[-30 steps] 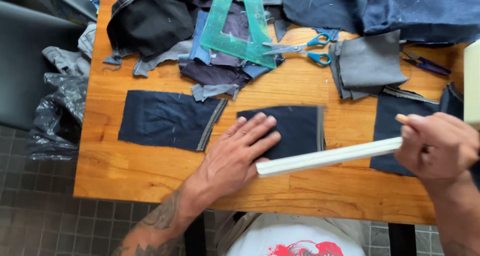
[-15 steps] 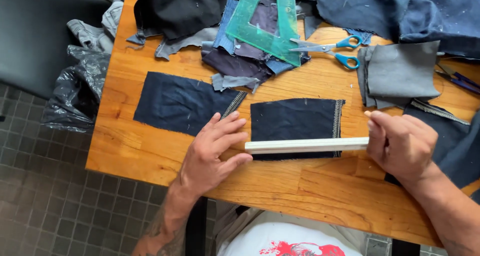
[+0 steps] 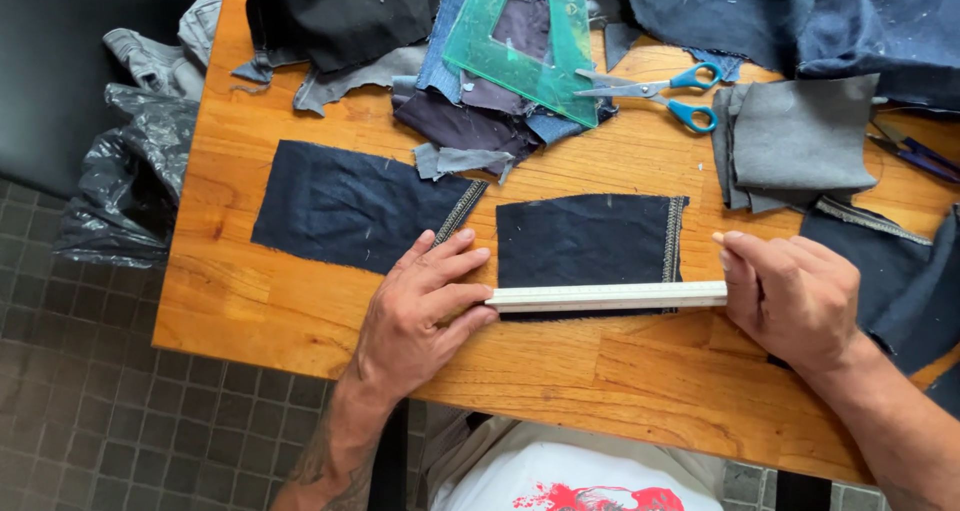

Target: The person marks lines on dark fabric pieces using a ruler and a white marking tool, then uses a green set square to draw additional lines. Finally, they use scissors to cut the fabric along the marked lines.

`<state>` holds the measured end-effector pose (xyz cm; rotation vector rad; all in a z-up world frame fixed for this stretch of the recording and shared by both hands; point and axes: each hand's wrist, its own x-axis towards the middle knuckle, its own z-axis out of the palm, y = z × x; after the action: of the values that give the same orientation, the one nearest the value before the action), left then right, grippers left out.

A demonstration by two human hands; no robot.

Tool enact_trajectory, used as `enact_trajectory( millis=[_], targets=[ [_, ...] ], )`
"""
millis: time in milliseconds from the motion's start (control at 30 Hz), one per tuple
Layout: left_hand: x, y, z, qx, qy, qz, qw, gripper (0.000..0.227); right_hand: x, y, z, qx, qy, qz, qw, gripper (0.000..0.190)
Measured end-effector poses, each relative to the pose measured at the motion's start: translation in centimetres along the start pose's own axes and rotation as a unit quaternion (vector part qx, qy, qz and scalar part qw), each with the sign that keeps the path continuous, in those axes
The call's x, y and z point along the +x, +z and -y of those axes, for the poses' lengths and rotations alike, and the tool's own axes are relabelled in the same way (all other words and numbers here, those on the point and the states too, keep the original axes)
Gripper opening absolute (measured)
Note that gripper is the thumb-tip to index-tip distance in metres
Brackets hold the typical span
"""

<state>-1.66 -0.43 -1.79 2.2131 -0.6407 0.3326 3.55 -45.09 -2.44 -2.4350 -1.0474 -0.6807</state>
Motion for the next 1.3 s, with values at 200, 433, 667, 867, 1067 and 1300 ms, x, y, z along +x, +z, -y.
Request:
enact_trajectory(
  millis=[200,433,667,867,1067,1300],
  targets=[
    [-0.2,-0.1,0.2,-0.015,-0.001,0.001,1.000,0.015,0.0,0.0,0.2,0.000,-0.008,-0.005,1.000,0.021],
    [0.1,-0.3,0.0,-0.017,-0.002,0.003,1.000,0.015,1.1,-0.2,0.6,-0.015,0.016,0.027,0.999,0.017],
    [0.2,-0.4,-0.1,-0.008,-0.008,0.010,1.000,0.012,3.1,-1.1,1.7,0.031,0.046,0.031,0.998,0.013],
    [0.1,-0.2,-0.1,-0.004,-0.011,0.012,1.000,0.011,7.9,-1.6,4.3,0.220,0.141,0.081,0.962,0.012],
    [0.3,-0.2,-0.1,-0.003,-0.013,0.011,1.000,0.010,8.0,1.0,3.8,0.296,0.142,0.218,0.919,0.010],
    [0.3,-0.3,-0.2,-0.006,-0.016,0.015,1.000,0.011,7.8,1.3,3.3,0.314,0.133,0.235,0.910,0.006]
  ],
)
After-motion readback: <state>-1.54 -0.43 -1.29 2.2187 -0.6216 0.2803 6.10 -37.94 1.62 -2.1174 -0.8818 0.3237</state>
